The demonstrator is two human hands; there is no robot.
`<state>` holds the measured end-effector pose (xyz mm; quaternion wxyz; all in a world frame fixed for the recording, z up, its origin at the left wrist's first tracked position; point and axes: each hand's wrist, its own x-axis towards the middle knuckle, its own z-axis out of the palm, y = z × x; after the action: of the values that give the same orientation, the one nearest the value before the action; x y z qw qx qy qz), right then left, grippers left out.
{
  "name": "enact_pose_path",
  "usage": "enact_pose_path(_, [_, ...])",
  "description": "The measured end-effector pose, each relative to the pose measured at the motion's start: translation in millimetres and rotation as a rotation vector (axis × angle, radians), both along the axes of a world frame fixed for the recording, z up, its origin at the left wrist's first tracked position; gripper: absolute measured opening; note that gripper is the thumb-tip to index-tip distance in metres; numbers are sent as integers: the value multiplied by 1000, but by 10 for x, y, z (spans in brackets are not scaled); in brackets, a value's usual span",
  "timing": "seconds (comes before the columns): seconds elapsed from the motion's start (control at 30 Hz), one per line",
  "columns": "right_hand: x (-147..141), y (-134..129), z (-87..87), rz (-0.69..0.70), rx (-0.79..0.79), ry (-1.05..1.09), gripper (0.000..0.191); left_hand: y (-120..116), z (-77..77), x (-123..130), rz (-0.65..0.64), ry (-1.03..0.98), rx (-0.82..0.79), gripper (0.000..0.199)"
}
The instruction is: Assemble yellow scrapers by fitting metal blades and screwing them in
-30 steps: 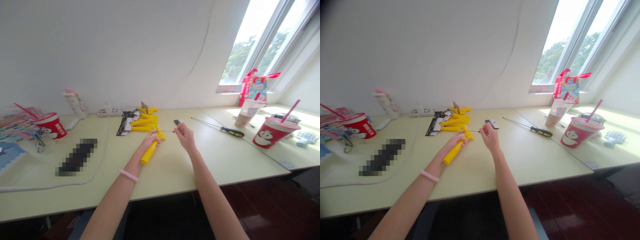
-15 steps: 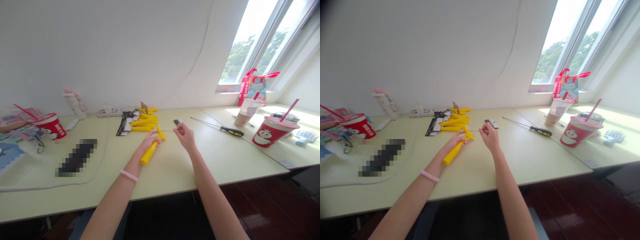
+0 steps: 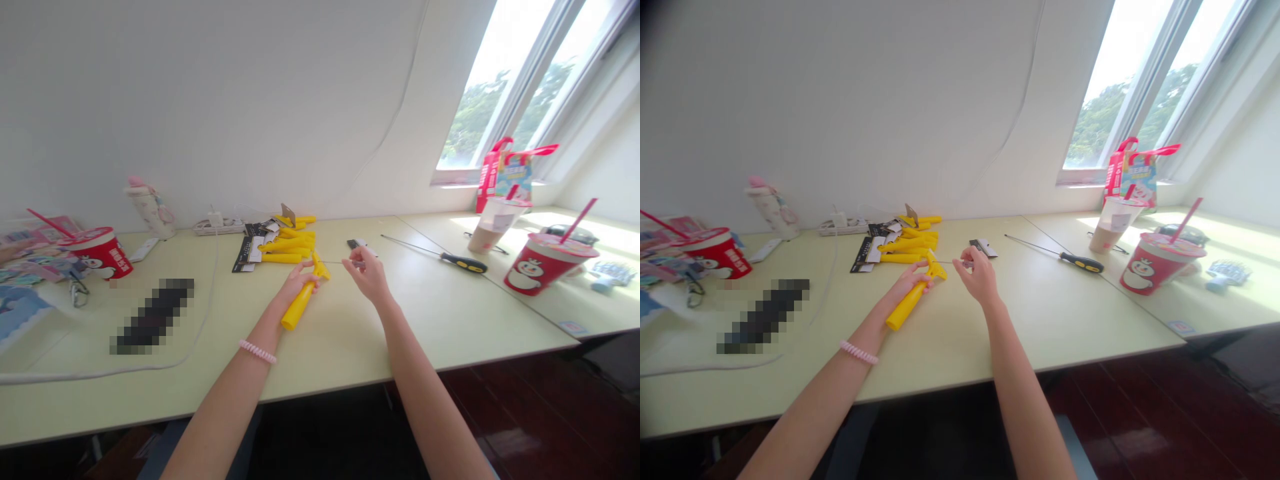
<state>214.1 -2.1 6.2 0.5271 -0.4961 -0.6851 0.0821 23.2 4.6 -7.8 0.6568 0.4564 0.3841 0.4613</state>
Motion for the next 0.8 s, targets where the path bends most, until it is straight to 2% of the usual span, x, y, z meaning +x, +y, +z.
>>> enact_pose_path(0.17, [-1,-3,-1,85,32,19,17,1,-6,-15,15,34,22,54])
enact_pose_path(0.43, [12,-12,-4,18,-28,118,21,-25,25,-9,43,53,49,55])
enact_pose_path(0.63, [4,-19,-7,85,-41,29,16,-15,13,-5,51,66,72,52])
enact_pose_path(0.8, [4,-8,-29,119,-62,63,19,19,-38,-12,38,47,94,55])
